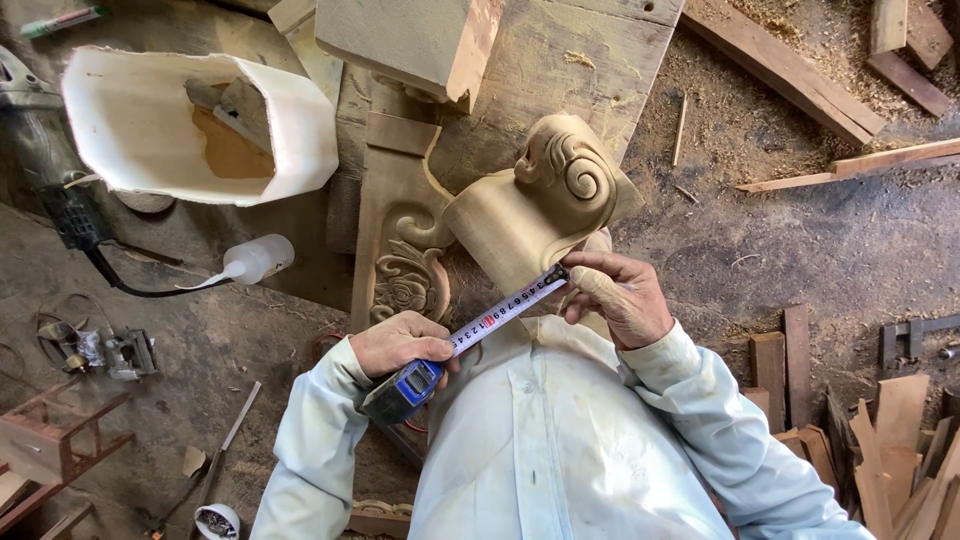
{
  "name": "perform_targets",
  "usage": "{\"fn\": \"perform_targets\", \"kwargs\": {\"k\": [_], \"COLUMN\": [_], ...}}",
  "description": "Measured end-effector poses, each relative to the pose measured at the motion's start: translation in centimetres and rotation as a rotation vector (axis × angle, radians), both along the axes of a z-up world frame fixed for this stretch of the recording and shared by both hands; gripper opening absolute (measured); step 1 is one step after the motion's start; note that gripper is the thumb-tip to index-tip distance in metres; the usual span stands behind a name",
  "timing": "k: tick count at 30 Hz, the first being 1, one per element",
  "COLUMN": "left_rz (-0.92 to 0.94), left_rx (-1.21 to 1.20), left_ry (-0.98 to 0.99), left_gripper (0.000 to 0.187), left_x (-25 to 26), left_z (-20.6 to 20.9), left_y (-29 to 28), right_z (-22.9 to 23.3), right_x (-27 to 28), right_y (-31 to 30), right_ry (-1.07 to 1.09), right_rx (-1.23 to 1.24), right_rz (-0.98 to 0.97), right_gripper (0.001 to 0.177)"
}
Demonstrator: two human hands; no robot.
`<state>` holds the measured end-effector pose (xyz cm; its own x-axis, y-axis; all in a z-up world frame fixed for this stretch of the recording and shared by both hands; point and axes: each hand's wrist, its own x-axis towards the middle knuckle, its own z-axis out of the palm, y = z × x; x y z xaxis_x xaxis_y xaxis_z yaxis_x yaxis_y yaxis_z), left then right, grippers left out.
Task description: Measuring and marking a carved wooden furniture component using a tape measure and a pen.
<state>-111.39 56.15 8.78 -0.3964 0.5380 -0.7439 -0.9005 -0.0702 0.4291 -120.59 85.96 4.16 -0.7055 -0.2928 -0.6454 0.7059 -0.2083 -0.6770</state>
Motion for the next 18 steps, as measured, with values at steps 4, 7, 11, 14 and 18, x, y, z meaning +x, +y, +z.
{"fn": "perform_targets", "kwargs": {"k": [4, 7, 11, 14, 18], "left_rz": [-0.009, 0.005, -0.023, -0.032, -0.033], "left_rx": [0.000, 0.007, -0.001, -0.011, -0.022], "left_ry": [0.008, 0.003, 0.020, 0.029, 0.027], "left_gripper": [0.027, 0.027, 0.027, 0.027, 0.027], "left_x": [0.12, 0.27, 0.17, 0.02, -0.28], "left_z": [-0.23, -0.37, -0.36, -0.11, 0.41], "left_y": [-0.03, -0.05, -0.17, -0.17, -0.11], "right_z": [-0.16, -0.23, -0.18, -0.40, -0.55], "right_x": [0.17, 0.19, 0.26, 0.35, 0.37], "right_y": [0.14, 0.15, 0.17, 0.29, 0.37], "right_ry": [0.011, 0.013, 0.023, 0.027, 0.032], "right_rx": [-0.009, -0.012, -0.029, -0.032, -0.021], "right_rz": [-0.004, -0.001, -0.007, -0.004, 0.002], "right_gripper": [0.031, 0.032, 0.033, 0.033, 0.033]}}
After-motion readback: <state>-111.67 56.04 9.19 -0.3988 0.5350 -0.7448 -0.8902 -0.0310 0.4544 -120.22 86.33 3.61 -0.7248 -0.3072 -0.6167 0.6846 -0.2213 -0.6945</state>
